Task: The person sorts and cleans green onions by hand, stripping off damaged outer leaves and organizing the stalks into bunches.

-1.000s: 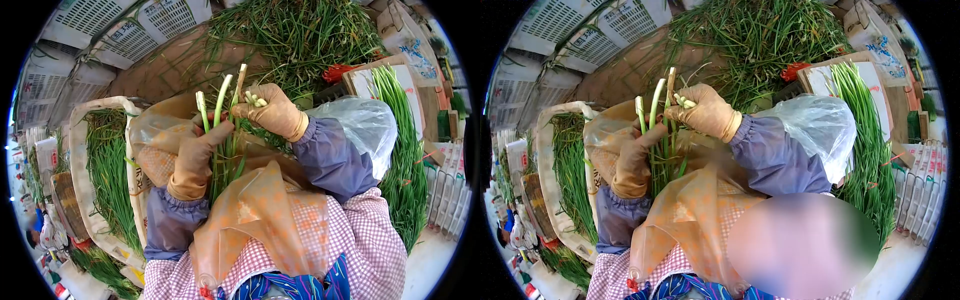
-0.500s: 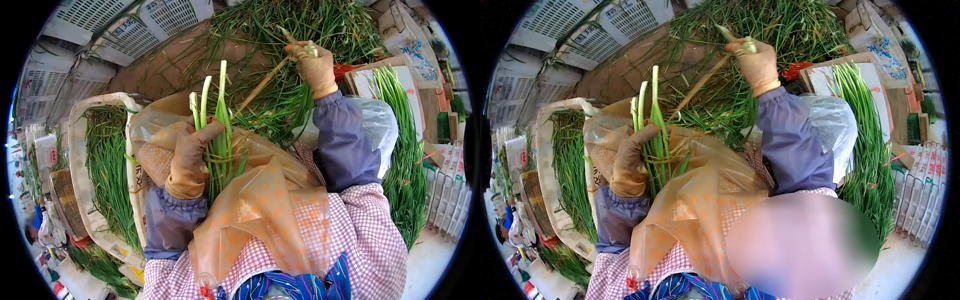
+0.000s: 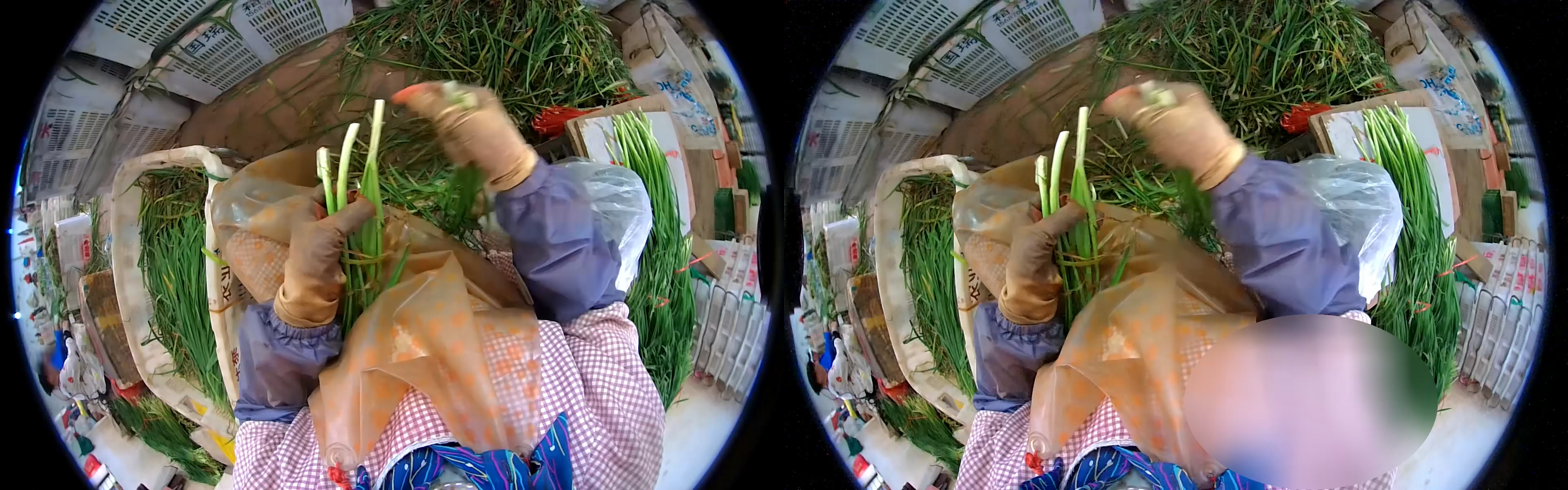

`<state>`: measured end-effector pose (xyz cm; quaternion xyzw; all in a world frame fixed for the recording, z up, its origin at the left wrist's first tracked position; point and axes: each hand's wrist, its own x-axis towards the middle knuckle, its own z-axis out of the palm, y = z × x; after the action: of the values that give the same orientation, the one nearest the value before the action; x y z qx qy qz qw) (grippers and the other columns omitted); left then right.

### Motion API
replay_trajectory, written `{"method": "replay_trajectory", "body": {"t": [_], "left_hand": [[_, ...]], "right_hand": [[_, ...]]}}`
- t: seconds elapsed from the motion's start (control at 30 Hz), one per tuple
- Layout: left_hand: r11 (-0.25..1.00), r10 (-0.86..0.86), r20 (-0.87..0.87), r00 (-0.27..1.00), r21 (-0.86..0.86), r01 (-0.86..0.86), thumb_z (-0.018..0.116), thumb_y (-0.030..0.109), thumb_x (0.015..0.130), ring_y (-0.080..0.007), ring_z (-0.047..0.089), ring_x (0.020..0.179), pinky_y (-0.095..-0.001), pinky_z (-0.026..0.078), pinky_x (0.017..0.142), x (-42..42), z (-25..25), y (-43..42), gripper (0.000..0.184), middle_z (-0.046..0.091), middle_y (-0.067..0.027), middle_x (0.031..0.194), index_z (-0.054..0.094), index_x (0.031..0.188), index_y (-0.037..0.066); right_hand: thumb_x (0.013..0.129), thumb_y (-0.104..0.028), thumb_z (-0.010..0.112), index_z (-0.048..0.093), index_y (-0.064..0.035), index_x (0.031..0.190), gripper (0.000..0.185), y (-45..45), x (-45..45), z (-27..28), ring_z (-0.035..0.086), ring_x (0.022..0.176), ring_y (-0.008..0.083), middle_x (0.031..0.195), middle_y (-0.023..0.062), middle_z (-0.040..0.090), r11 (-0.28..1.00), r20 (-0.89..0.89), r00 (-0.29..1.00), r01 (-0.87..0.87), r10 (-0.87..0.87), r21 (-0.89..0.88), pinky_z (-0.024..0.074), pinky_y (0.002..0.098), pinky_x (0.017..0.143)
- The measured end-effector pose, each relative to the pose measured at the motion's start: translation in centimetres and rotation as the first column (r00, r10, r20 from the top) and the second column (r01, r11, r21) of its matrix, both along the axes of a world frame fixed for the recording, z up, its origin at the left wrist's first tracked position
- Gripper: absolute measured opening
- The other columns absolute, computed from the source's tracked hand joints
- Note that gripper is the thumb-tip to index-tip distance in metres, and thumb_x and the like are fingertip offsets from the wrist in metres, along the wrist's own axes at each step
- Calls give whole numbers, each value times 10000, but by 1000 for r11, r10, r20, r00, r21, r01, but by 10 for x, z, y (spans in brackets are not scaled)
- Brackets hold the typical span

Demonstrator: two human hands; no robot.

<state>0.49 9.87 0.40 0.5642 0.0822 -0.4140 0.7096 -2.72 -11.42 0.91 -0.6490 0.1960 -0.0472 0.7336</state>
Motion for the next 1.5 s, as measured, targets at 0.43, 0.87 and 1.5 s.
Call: {"method": "replay_trajectory", "body": {"t": [0.43,0.87,1.5], "left_hand": [[996,-38,118,992,90,27,612,37,800,-183,646,727,-271,551,631,11,5,19,165,634,-84,876,572,947,-26],[983,124,-20,992,-134,-126,656,128,807,-105,529,574,-192,406,470,22,19,3,266,595,-58,852,537,1030,45],[982,-186,238,953,63,176,702,48,746,-66,476,516,-195,355,461,32,22,-75,212,587,-16,694,569,910,35]], "right_hand": [[817,-258,680,697,-62,783,200,-167,0,5,425,429,57,589,-25,557,572,472,638,765,-609,-295,317,233,382],[827,-265,672,663,-50,736,233,-110,-14,33,400,375,57,546,2,528,868,204,857,493,-474,-54,283,240,331],[788,-110,703,640,-40,860,119,-12,-10,9,472,481,41,624,-12,569,995,40,998,-55,51,85,340,188,399]]}}
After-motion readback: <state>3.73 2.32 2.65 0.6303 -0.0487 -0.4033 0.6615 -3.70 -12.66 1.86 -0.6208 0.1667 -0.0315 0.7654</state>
